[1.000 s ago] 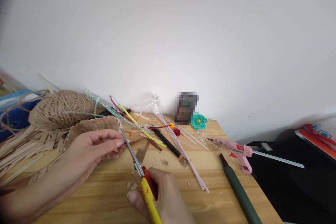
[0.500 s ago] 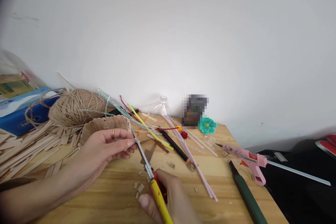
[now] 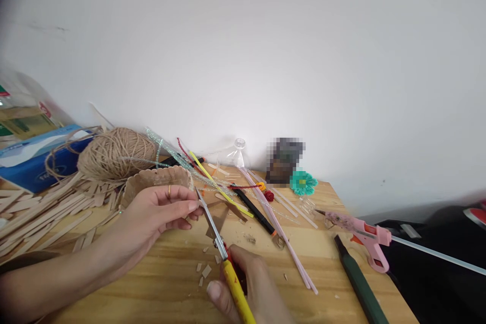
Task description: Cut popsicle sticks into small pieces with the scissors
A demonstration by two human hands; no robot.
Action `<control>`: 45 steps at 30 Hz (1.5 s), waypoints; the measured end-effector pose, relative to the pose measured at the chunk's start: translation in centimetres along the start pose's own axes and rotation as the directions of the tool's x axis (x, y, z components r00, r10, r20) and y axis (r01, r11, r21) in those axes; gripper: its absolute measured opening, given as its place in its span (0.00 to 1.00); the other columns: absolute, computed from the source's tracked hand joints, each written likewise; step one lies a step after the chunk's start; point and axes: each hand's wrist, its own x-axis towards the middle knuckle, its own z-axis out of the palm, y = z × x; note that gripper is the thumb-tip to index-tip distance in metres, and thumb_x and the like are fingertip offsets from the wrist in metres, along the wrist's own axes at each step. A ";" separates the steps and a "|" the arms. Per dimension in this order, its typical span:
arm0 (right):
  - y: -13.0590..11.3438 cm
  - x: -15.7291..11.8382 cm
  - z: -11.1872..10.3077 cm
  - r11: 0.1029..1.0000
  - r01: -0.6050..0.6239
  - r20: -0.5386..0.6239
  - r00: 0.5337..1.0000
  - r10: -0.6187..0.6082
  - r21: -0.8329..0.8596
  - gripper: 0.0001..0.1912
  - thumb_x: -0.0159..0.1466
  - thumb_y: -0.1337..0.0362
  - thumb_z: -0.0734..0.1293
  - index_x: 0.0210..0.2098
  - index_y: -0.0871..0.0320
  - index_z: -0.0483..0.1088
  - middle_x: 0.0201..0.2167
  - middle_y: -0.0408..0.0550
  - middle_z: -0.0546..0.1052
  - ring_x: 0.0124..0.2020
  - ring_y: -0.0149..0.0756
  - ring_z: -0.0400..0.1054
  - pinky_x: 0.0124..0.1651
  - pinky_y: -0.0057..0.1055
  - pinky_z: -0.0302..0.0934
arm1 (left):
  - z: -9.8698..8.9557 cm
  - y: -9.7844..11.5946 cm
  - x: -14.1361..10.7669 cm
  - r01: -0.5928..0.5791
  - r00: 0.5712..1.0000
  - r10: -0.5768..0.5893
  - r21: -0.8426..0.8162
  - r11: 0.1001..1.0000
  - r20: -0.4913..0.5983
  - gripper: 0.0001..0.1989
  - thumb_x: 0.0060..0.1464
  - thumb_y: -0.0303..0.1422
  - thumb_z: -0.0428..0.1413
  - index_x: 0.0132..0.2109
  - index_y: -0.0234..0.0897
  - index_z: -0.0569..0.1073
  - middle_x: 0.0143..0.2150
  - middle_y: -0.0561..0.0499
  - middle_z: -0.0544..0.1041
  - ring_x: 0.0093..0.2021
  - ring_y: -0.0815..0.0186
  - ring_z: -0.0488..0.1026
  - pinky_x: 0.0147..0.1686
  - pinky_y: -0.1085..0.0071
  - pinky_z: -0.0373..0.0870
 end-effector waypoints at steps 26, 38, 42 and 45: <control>-1.5 0.1 -0.4 0.998 -0.060 0.038 0.997 0.061 -0.027 0.34 0.49 0.29 0.52 0.22 0.56 0.55 0.19 0.37 0.52 0.22 0.29 0.43 0.23 0.27 0.40 | -0.1 0.0 0.0 -0.007 1.000 0.007 0.015 1.000 0.001 0.04 0.43 0.29 0.60 0.26 0.33 0.74 0.24 0.53 0.75 0.27 0.71 0.69 0.28 0.77 0.66; -1.6 0.2 -0.2 0.999 -0.053 0.033 0.998 0.053 -0.004 0.33 0.50 0.30 0.52 0.22 0.56 0.55 0.19 0.37 0.51 0.22 0.29 0.42 0.22 0.27 0.39 | -0.2 0.1 0.1 -0.013 1.000 0.013 0.054 0.998 0.008 0.04 0.43 0.31 0.60 0.26 0.33 0.74 0.24 0.53 0.74 0.26 0.70 0.68 0.25 0.75 0.66; -1.6 0.2 -0.3 0.998 -0.061 0.035 0.997 0.062 -0.021 0.33 0.50 0.29 0.52 0.21 0.56 0.53 0.19 0.37 0.51 0.22 0.29 0.42 0.23 0.27 0.40 | -0.2 -0.1 0.2 -0.018 1.000 0.017 0.046 0.999 0.008 0.04 0.43 0.30 0.60 0.26 0.33 0.74 0.25 0.52 0.75 0.26 0.70 0.70 0.27 0.75 0.67; -1.4 0.2 -0.3 0.998 -0.054 0.033 0.998 0.056 -0.043 0.33 0.49 0.29 0.51 0.21 0.55 0.52 0.19 0.38 0.52 0.22 0.29 0.42 0.23 0.27 0.39 | -0.2 -0.3 0.2 -0.025 1.000 0.025 0.029 0.999 0.000 0.04 0.43 0.30 0.60 0.27 0.34 0.74 0.25 0.52 0.75 0.26 0.70 0.70 0.27 0.74 0.67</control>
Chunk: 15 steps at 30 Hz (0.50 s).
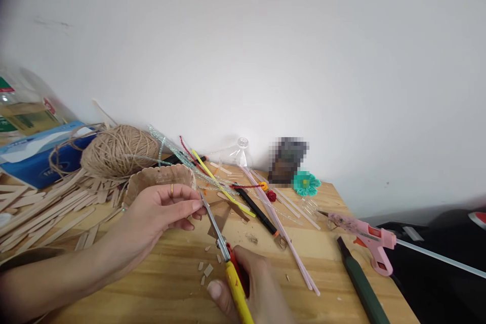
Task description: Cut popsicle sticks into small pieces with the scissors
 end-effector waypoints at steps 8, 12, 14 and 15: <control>0.9 0.0 0.3 1.000 0.016 -0.013 1.000 -0.016 0.024 0.35 0.48 0.28 0.50 0.25 0.56 0.54 0.21 0.39 0.55 0.23 0.31 0.47 0.24 0.28 0.42 | 0.1 -0.2 -0.2 -0.008 1.000 0.009 -0.039 0.999 0.017 0.04 0.44 0.30 0.60 0.27 0.34 0.74 0.25 0.52 0.75 0.25 0.70 0.71 0.27 0.74 0.67; 0.8 -0.1 0.4 1.000 0.029 -0.025 0.999 -0.029 0.005 0.35 0.50 0.29 0.49 0.25 0.56 0.55 0.22 0.40 0.56 0.24 0.31 0.47 0.26 0.28 0.43 | 0.1 -0.1 -0.2 -0.005 1.000 0.006 -0.038 0.999 0.010 0.03 0.44 0.29 0.60 0.26 0.33 0.74 0.25 0.52 0.75 0.26 0.70 0.71 0.26 0.75 0.67; 0.8 -0.1 0.4 0.999 0.039 -0.033 0.999 -0.038 0.002 0.34 0.50 0.29 0.49 0.25 0.57 0.56 0.22 0.39 0.55 0.24 0.31 0.47 0.26 0.28 0.44 | 0.2 -0.1 -0.2 -0.001 1.000 0.002 -0.034 0.999 0.008 0.04 0.44 0.29 0.60 0.26 0.33 0.74 0.25 0.51 0.75 0.26 0.70 0.71 0.27 0.75 0.67; 0.9 -0.2 0.4 0.999 0.045 -0.047 0.998 -0.045 0.002 0.34 0.50 0.30 0.50 0.25 0.57 0.57 0.22 0.39 0.55 0.24 0.31 0.47 0.26 0.28 0.45 | 0.3 0.0 -0.2 0.002 1.000 -0.002 -0.034 0.999 0.010 0.04 0.44 0.30 0.59 0.26 0.33 0.74 0.24 0.51 0.75 0.26 0.69 0.71 0.27 0.74 0.67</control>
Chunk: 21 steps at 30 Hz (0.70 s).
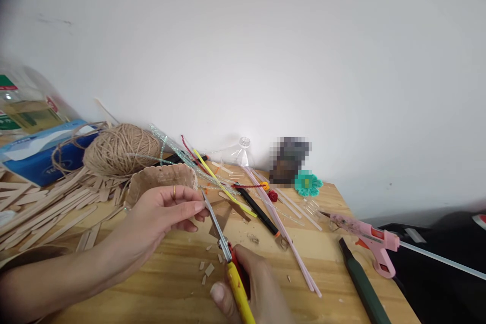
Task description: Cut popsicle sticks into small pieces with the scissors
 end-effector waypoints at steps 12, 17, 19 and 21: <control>0.2 -0.1 0.1 1.000 0.010 -0.014 1.000 -0.010 0.002 0.32 0.52 0.32 0.52 0.26 0.56 0.57 0.23 0.41 0.57 0.25 0.32 0.50 0.26 0.27 0.47 | -0.1 -0.4 -0.1 -0.001 0.999 0.000 -0.015 1.000 -0.038 0.04 0.43 0.30 0.60 0.26 0.33 0.75 0.24 0.52 0.74 0.26 0.71 0.68 0.26 0.76 0.66; -0.4 0.0 0.1 1.000 0.026 -0.010 1.000 -0.026 0.007 0.33 0.52 0.31 0.50 0.28 0.56 0.56 0.23 0.40 0.56 0.25 0.32 0.50 0.27 0.28 0.49 | 0.1 -0.4 -0.2 0.026 0.999 -0.027 -0.048 0.999 -0.023 0.04 0.43 0.30 0.61 0.26 0.33 0.75 0.24 0.52 0.74 0.26 0.71 0.69 0.28 0.75 0.67; -0.3 -0.1 0.2 0.999 0.038 -0.007 0.999 -0.038 0.019 0.33 0.52 0.31 0.50 0.29 0.57 0.58 0.23 0.40 0.56 0.25 0.32 0.50 0.28 0.28 0.51 | 0.1 -0.4 -0.2 0.033 0.999 -0.034 -0.057 0.998 -0.010 0.04 0.43 0.30 0.60 0.26 0.33 0.75 0.23 0.52 0.75 0.25 0.71 0.69 0.29 0.75 0.67; 0.1 -0.2 0.2 0.999 0.040 -0.019 0.999 -0.040 0.021 0.33 0.53 0.32 0.51 0.30 0.58 0.60 0.23 0.41 0.58 0.25 0.33 0.52 0.28 0.29 0.52 | 0.2 -0.4 -0.2 0.026 1.000 -0.026 -0.061 0.998 0.005 0.04 0.44 0.30 0.60 0.25 0.33 0.74 0.23 0.53 0.74 0.25 0.71 0.69 0.29 0.74 0.67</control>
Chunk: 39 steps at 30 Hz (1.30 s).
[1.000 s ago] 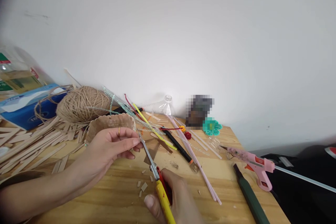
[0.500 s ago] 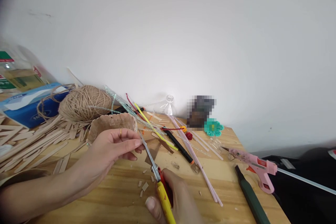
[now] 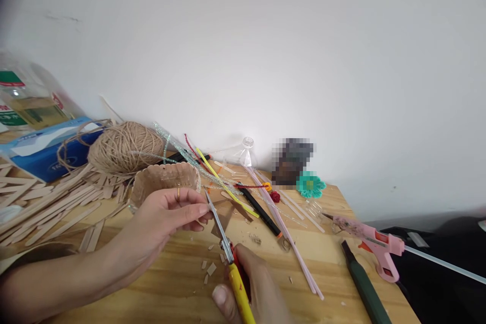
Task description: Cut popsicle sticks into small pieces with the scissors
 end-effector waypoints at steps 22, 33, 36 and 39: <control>0.0 0.1 0.4 0.993 -0.006 -0.072 0.997 -0.003 -0.120 0.33 0.53 0.32 0.50 0.23 0.57 0.57 0.19 0.39 0.55 0.21 0.30 0.47 0.23 0.27 0.44 | -0.2 -0.1 0.0 -0.046 0.999 0.046 0.037 0.998 0.020 0.03 0.45 0.29 0.58 0.26 0.33 0.74 0.24 0.54 0.74 0.25 0.73 0.69 0.28 0.77 0.68; -0.7 0.1 0.5 0.996 -0.077 -0.053 0.996 0.074 -0.051 0.34 0.50 0.29 0.49 0.24 0.56 0.54 0.21 0.39 0.54 0.23 0.30 0.45 0.24 0.27 0.41 | -0.2 0.0 0.2 -0.053 0.999 0.052 0.096 0.994 0.009 0.02 0.44 0.28 0.58 0.26 0.34 0.74 0.22 0.54 0.73 0.23 0.73 0.68 0.26 0.77 0.68; -0.4 0.1 0.5 0.999 -0.034 -0.079 0.996 0.031 -0.027 0.33 0.51 0.30 0.50 0.24 0.57 0.56 0.22 0.41 0.57 0.23 0.31 0.49 0.25 0.28 0.46 | -0.3 -0.1 0.2 -0.064 0.998 0.062 0.102 0.993 0.020 0.03 0.45 0.29 0.58 0.25 0.34 0.74 0.21 0.55 0.73 0.23 0.73 0.68 0.26 0.77 0.67; 0.0 0.1 0.5 1.000 -0.005 -0.061 0.998 0.005 -0.001 0.34 0.51 0.31 0.51 0.27 0.58 0.60 0.23 0.42 0.61 0.24 0.32 0.53 0.26 0.28 0.50 | -0.4 -0.2 0.2 -0.072 0.997 0.068 0.111 0.991 0.036 0.04 0.45 0.29 0.58 0.25 0.34 0.74 0.20 0.55 0.73 0.23 0.73 0.68 0.27 0.77 0.67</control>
